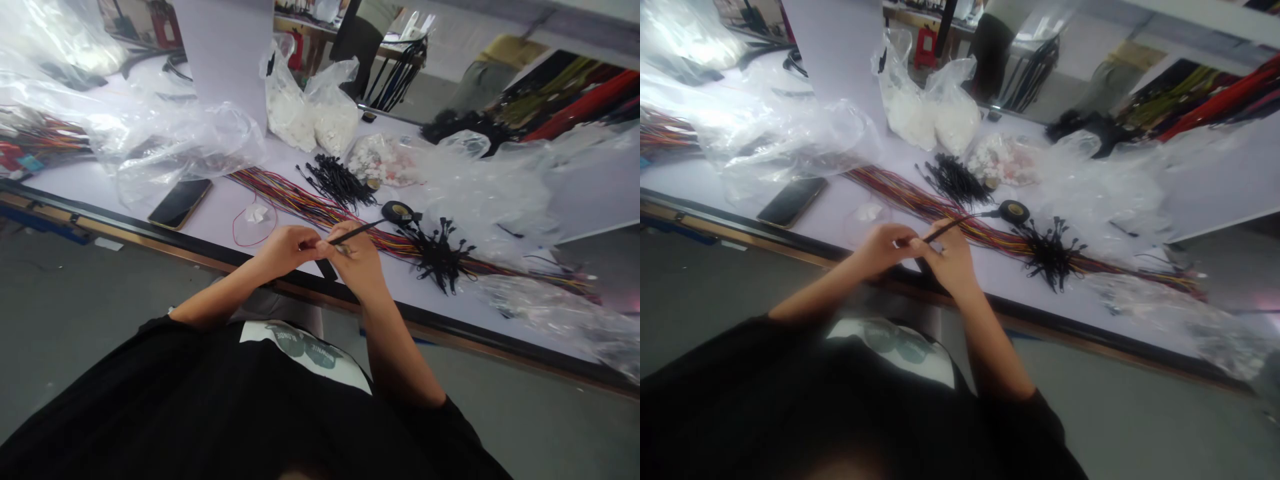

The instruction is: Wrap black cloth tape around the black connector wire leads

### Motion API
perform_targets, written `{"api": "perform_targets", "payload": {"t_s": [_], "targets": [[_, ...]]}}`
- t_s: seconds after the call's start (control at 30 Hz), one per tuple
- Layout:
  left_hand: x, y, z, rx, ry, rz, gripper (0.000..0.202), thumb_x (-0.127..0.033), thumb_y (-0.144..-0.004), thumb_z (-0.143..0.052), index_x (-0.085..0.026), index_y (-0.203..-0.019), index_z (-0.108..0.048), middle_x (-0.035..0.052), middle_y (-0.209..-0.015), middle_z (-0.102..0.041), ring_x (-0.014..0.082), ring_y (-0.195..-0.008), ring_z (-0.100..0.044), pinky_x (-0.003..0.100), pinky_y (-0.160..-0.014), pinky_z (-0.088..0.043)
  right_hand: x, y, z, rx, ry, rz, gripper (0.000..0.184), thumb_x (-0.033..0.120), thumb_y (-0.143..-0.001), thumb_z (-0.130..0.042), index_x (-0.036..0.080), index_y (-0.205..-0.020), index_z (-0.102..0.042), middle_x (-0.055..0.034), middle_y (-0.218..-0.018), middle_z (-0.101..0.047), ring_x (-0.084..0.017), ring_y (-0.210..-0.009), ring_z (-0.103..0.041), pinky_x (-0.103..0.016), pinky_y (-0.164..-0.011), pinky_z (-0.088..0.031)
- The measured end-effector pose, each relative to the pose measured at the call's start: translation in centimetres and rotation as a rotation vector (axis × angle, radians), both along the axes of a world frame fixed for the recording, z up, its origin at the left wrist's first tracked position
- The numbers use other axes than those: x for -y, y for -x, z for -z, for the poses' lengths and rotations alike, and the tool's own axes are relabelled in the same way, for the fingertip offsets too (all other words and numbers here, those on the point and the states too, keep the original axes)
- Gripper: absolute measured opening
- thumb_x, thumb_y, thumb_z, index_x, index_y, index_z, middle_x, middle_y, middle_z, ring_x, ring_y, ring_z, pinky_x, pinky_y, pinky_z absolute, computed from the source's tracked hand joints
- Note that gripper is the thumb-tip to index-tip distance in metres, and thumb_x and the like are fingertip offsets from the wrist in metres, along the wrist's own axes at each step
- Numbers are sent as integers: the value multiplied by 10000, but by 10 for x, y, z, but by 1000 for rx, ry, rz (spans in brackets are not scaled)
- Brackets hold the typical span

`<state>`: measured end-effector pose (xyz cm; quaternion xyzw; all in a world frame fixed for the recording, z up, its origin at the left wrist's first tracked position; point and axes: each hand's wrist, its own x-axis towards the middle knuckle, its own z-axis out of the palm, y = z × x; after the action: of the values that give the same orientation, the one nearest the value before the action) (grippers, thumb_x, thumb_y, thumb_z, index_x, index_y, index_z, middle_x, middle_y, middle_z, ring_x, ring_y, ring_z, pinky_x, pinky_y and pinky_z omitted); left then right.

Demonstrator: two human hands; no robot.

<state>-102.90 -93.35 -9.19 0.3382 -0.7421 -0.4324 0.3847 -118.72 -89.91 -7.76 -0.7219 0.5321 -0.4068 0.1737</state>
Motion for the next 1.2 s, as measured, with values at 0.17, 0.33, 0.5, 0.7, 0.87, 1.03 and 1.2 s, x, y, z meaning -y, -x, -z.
{"api": "perform_targets", "payload": {"t_s": [0.17,0.33,0.5,0.7,0.87,1.03,1.2], "targets": [[4,-2,4,-97,-26,-156,207,-219,-709,-620,-164,-543,-507,-56,-490,-427,79,-518,-356,230,-524,-252,-10,-4,9,-115,-49,-3,320,487,-847,-516,230,-1013,-609,-63,-936,-660,-203,-816,-608,-341,-729,-479],[4,-1,7,-132,-45,-200,206,-207,-724,-603,-170,-551,-498,-58,-486,-411,80,-510,-344,237,-532,-254,-16,-4,15,-268,-38,52,369,453,-908,-390,238,-1108,-613,-86,-1009,-716,-266,-875,-647,-405,-774,-469],[0,0,9,-211,-152,-149,188,-188,-749,-574,-168,-572,-513,-50,-489,-455,75,-497,-388,225,-525,-293,-11,2,13,-345,-35,15,307,389,-885,-450,263,-1089,-643,-55,-974,-742,-260,-850,-672,-388,-766,-473],[-3,2,8,-362,-406,-67,66,-126,-749,-552,-153,-693,-573,-50,-479,-512,63,-443,-455,197,-492,-348,1,1,13,-323,-106,-82,291,263,-853,-466,259,-1084,-643,-50,-1087,-719,-263,-967,-658,-405,-817,-477],[-2,0,9,-305,-364,-76,76,-103,-712,-597,-153,-654,-592,-44,-512,-519,72,-497,-461,210,-534,-359,10,2,16,-359,-90,-166,227,212,-843,-460,228,-938,-665,-58,-947,-725,-227,-874,-644,-356,-766,-470],[0,-2,5,-216,-148,-187,143,-66,-587,-725,-200,-574,-675,-6,-666,-561,143,-756,-510,284,-787,-397,22,6,20,-314,-55,-289,146,240,-837,-491,205,-833,-633,-62,-845,-695,-215,-805,-618,-351,-741,-455],[5,-3,8,-367,-266,-146,145,-80,-547,-761,-201,-534,-683,17,-789,-637,158,-836,-547,289,-795,-426,26,5,31,-112,7,-124,253,436,-732,-660,222,-850,-595,-42,-887,-671,-196,-794,-600,-334,-713,-459]]}}
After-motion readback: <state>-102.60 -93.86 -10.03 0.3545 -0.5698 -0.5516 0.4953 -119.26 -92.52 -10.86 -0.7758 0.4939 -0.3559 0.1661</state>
